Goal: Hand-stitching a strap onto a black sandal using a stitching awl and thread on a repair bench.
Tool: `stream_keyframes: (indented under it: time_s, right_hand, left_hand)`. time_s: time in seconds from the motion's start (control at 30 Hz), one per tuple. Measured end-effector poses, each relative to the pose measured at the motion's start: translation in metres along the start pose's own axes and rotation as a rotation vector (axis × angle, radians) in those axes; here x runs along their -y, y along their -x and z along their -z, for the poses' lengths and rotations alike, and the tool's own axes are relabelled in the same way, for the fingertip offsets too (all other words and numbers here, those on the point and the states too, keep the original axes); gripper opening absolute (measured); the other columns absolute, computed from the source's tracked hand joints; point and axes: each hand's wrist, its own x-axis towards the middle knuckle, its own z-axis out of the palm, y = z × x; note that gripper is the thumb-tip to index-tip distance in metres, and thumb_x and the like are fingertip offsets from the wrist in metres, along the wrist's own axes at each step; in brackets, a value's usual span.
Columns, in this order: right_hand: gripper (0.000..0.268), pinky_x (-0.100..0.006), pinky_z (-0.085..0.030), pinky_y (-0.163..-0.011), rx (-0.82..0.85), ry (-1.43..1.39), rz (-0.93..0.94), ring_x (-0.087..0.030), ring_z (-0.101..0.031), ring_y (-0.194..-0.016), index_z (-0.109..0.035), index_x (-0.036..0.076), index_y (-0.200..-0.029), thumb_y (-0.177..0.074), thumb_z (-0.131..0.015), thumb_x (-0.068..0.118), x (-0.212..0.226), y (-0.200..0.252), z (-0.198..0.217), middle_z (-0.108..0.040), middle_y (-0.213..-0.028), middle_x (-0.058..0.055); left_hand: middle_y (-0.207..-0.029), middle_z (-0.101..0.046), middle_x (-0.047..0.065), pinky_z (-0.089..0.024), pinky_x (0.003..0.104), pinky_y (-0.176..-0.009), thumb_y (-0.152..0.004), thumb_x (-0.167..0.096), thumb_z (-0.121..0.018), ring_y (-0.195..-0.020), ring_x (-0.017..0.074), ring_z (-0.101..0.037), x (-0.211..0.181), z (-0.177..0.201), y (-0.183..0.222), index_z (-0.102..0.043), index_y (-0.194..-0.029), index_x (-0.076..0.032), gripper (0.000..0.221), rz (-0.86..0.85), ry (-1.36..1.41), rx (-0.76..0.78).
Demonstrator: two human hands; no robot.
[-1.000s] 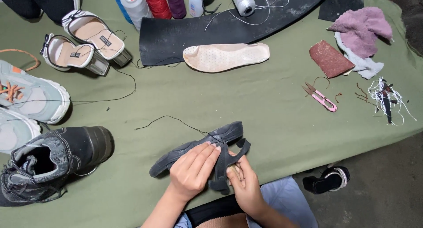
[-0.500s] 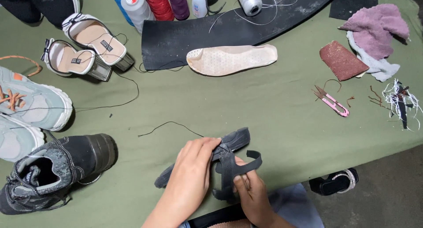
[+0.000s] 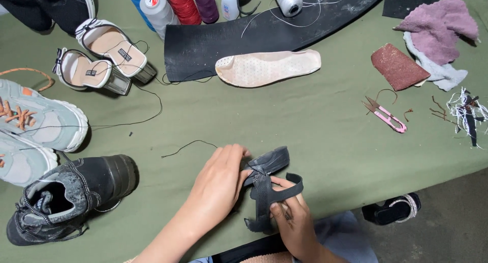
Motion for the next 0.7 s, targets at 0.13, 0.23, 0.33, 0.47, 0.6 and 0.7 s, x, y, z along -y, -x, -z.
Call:
stream_keyframes:
  time_s: [0.13,0.23,0.33,0.47,0.6,0.7]
  right_hand:
    - [0.041,-0.03,-0.059,-0.093,0.007,0.061,0.016,-0.02,-0.072,-0.112,-0.067,0.0,-0.124,-0.103,-0.049,0.031,-0.007,0.002,0.002,-0.06,-0.136,-0.013]
    - [0.035,-0.028,-0.065,-0.072,-0.029,0.154,0.007,-0.019,-0.067,-0.1,-0.067,0.004,-0.116,-0.101,-0.05,0.03,-0.018,0.006,0.002,-0.061,-0.123,-0.012]
    - [0.032,-0.034,-0.054,-0.092,-0.041,0.188,0.052,-0.026,-0.065,-0.115,-0.067,0.002,-0.116,-0.101,-0.053,0.026,-0.018,0.006,0.003,-0.063,-0.124,-0.014]
    - [0.038,-0.034,-0.055,-0.09,-0.022,0.18,0.064,-0.026,-0.065,-0.114,-0.066,0.002,-0.118,-0.103,-0.049,0.033,-0.017,0.005,0.003,-0.063,-0.123,-0.014]
    - [0.04,-0.034,-0.052,-0.091,-0.023,0.231,0.068,-0.026,-0.065,-0.113,-0.067,0.003,-0.117,-0.103,-0.047,0.035,-0.012,0.001,0.002,-0.064,-0.124,-0.013]
    - [0.038,-0.032,-0.059,-0.082,-0.004,0.191,0.022,-0.022,-0.068,-0.106,-0.067,0.004,-0.118,-0.102,-0.05,0.034,-0.01,0.001,0.003,-0.063,-0.125,-0.012]
  left_hand:
    - [-0.094,-0.057,0.008,-0.047,0.039,-0.078,-0.098,-0.014,-0.061,-0.091,0.029,-0.056,0.005,0.003,-0.007,-0.054,-0.104,-0.011,0.009,-0.031,-0.026,0.022]
    - [-0.093,-0.052,0.006,-0.045,0.038,-0.071,-0.103,-0.011,-0.053,-0.085,0.0266,-0.052,0.002,0.005,-0.01,-0.052,-0.095,-0.01,0.008,-0.035,-0.047,0.033]
    - [-0.092,-0.05,0.006,-0.043,0.037,-0.07,-0.1,-0.004,-0.05,-0.083,0.0248,-0.048,0.002,0.003,-0.01,-0.049,-0.09,-0.009,0.011,-0.068,-0.089,-0.01]
    - [-0.088,-0.057,0.002,-0.045,0.033,-0.07,-0.101,-0.019,-0.062,-0.078,0.0211,-0.054,0.002,0.017,-0.016,-0.053,-0.096,-0.013,0.013,0.079,0.096,0.155]
    - [-0.076,-0.059,-0.004,-0.043,0.027,-0.069,-0.097,-0.026,-0.068,-0.072,0.0126,-0.053,0.008,0.032,-0.033,-0.061,-0.083,-0.017,0.018,0.263,0.214,0.346]
    - [-0.096,-0.061,-0.001,-0.044,0.028,-0.083,-0.098,-0.03,-0.066,-0.087,0.0172,-0.059,0.023,0.027,-0.036,-0.062,-0.089,-0.019,0.015,0.129,0.201,0.35]
